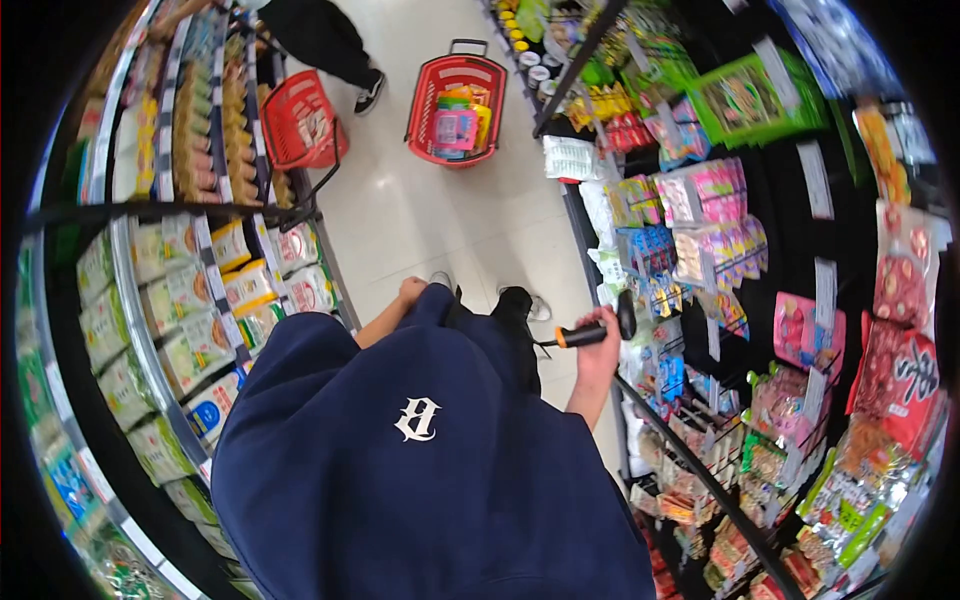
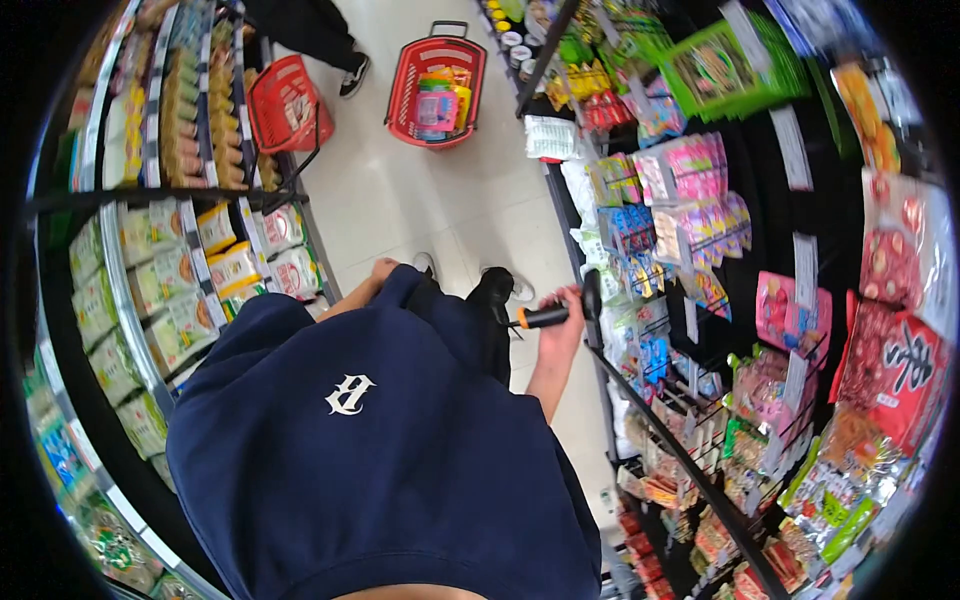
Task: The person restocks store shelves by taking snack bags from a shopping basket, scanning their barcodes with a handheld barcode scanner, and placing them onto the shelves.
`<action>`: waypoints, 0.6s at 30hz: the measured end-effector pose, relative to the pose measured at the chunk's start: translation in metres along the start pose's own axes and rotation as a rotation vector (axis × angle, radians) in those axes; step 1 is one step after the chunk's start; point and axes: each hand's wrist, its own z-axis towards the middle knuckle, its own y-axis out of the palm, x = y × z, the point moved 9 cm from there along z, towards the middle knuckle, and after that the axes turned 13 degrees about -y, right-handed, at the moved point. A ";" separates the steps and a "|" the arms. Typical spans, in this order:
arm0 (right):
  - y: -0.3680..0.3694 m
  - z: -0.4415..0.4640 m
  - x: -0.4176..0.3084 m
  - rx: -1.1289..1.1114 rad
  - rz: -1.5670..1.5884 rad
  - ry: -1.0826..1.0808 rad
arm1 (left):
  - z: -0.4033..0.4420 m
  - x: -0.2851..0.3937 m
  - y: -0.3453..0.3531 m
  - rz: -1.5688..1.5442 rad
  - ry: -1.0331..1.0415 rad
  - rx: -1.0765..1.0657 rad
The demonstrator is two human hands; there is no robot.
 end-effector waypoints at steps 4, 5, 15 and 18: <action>0.100 -0.042 0.066 -0.146 -0.164 0.098 | -0.014 0.021 -0.027 0.132 0.305 -0.112; 0.118 -0.050 0.084 -0.193 -0.186 0.119 | -0.012 0.024 -0.041 0.116 0.311 -0.106; 0.212 -0.111 0.162 -0.446 -0.548 0.178 | 0.006 -0.062 -0.132 -0.375 -0.186 -0.104; 0.215 -0.086 0.155 -0.425 -0.637 0.134 | 0.008 -0.104 -0.122 -0.303 -0.295 -0.108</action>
